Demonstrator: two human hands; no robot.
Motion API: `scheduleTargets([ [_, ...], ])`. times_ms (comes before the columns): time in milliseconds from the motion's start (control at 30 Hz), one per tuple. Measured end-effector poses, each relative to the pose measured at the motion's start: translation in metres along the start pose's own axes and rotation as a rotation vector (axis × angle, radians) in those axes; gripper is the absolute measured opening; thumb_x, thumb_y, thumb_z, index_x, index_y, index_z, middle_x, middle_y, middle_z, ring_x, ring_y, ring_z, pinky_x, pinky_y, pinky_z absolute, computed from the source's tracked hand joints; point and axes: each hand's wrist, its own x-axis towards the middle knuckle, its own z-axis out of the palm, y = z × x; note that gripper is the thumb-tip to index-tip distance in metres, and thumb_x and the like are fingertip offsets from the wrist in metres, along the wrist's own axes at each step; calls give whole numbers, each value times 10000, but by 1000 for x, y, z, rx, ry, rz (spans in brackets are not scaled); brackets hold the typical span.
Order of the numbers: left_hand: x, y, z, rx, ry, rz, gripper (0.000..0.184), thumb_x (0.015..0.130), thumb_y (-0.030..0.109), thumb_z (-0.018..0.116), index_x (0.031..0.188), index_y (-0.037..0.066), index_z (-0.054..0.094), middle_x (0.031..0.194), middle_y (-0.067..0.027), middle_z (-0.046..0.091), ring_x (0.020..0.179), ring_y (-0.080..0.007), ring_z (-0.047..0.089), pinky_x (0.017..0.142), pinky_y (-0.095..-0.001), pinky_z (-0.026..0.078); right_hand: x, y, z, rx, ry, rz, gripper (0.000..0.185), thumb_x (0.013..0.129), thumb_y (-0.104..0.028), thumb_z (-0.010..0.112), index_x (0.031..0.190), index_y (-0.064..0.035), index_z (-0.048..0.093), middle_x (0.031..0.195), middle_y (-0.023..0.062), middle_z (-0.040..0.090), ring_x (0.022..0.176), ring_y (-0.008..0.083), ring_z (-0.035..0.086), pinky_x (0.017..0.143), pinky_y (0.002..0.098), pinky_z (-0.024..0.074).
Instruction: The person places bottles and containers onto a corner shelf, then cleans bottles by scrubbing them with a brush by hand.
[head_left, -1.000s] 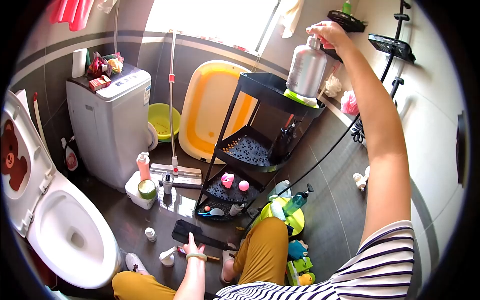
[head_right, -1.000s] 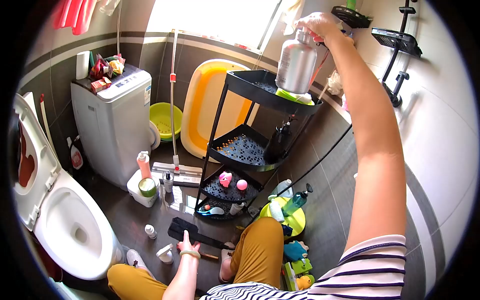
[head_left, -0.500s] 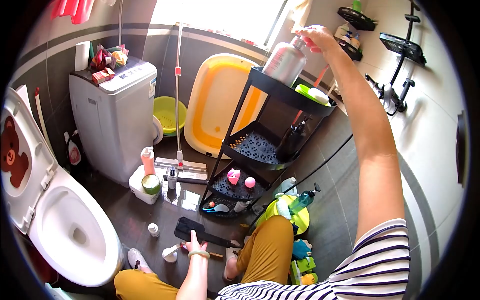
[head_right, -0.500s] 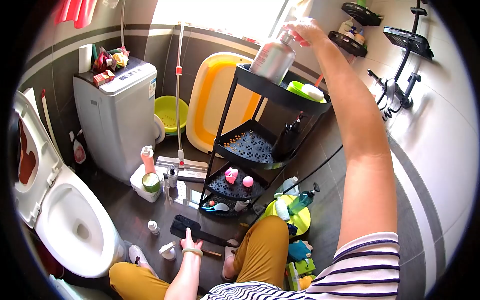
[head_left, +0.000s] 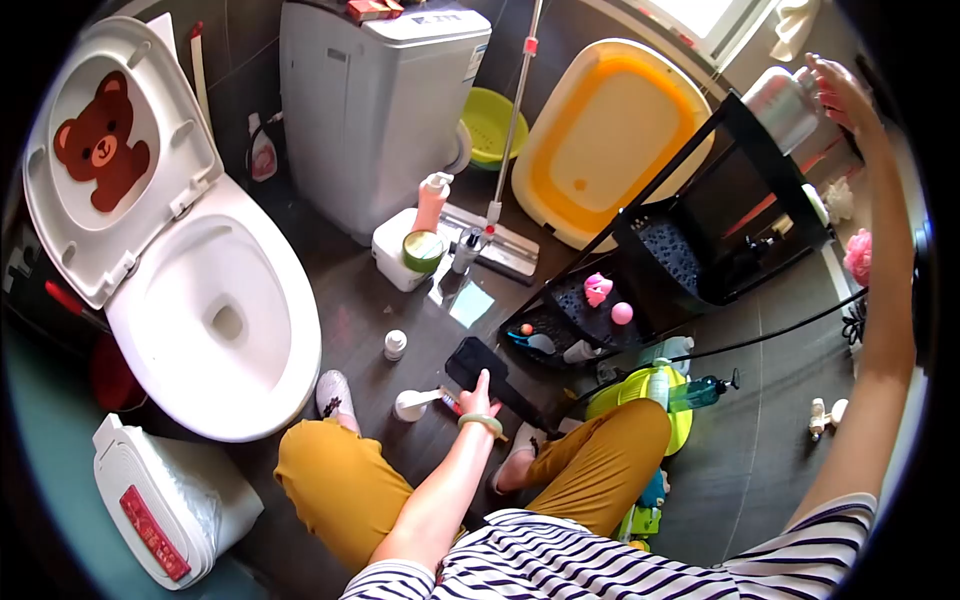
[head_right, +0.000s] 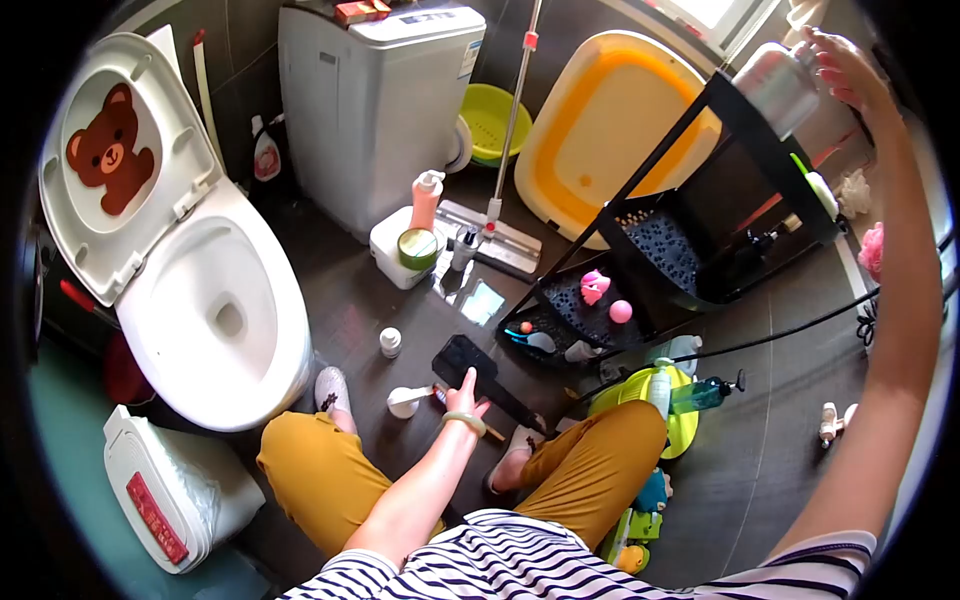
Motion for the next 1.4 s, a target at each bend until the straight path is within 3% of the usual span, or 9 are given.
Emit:
scheduleTargets([
  [200, -2, 0, 4, -57, 19, -16, 549, 750, 332, 710, 1143, 70, 430, 1177, -103, 457, 1020, -287, 508, 795, -540, 448, -89, -37, -64, -426, 397, -523, 277, 704, -282, 629, 850, -47, 637, 841, 105, 625, 796, 233, 582, 706, 350, 444],
  [300, -2, -1, 6, -46, 43, -38, 560, 751, 333, 710, 1156, 72, 425, 1184, -108, 453, 1020, -289, 509, 802, -542, 444, -125, -65, -74, -560, 542, -1270, 164, 715, -162, 611, 727, -2, 644, 797, 134, 636, 730, 252, 593, 653, 360, 472],
  [333, -2, -2, 6, -41, 64, -41, 562, 751, 333, 710, 1158, 72, 425, 1185, -110, 452, 1019, -289, 510, 805, -543, 443, -134, -58, -52, -557, 538, -1267, 164, 715, -162, 611, 727, -2, 644, 797, 134, 636, 730, 252, 593, 653, 360, 472],
  [367, -1, -2, 5, -36, 85, -44, 563, 752, 333, 709, 1160, 72, 424, 1185, -113, 451, 1018, -289, 512, 807, -544, 442, -159, -53, -5, -282, 314, -1083, 274, 748, -277, 624, 930, -73, 598, 889, 82, 606, 733, 188, 581, 637, 311, 462],
  [567, -12, 7, 3, -47, -53, -11, 784, 753, 373, 702, 1279, 13, 245, 1276, -162, 342, 1108, -363, 437, 883, -501, 416, -337, -95, 135, 148, -504, -844, 199, 670, -27, 643, 858, -51, 583, 923, 98, 581, 856, 265, 570, 723, 336, 483],
  [767, -14, 10, 7, -81, 30, -16, 651, 752, 343, 710, 1207, 46, 352, 1228, -141, 400, 1067, -317, 467, 857, -528, 416, -442, -19, 253, 51, -998, -635, 306, 711, -172, 653, 996, -83, 590, 957, 101, 564, 909, 280, 559, 762, 366, 477],
  [1000, -14, 6, 2, -159, -57, -33, 554, 766, 331, 700, 1154, 80, 394, 1123, -112, 479, 1003, -295, 503, 837, -491, 429, -522, -2, 312, 94, -1154, -429, 705, 688, -193, 688, 1297, -76, 353, 1156, 160, 491, 1037, 327, 505, 848, 385, 441],
  [1200, -11, 4, 3, -172, -97, -59, 640, 756, 346, 707, 1186, 43, 342, 1183, -145, 407, 1038, -290, 483, 865, -494, 416, -530, 7, 315, 84, -1224, -372, 701, 687, -178, 682, 1296, -77, 350, 1141, 161, 507, 1035, 322, 509, 852, 388, 441],
  [1400, -6, 3, 6, -244, -50, -79, 466, 772, 330, 694, 1110, 125, 448, 1072, -98, 540, 972, -295, 525, 871, -501, 397, -530, 14, 321, 47, -1262, -339, 700, 691, -177, 677, 1295, -67, 342, 1135, 171, 522, 1041, 318, 516, 846, 393, 440],
])
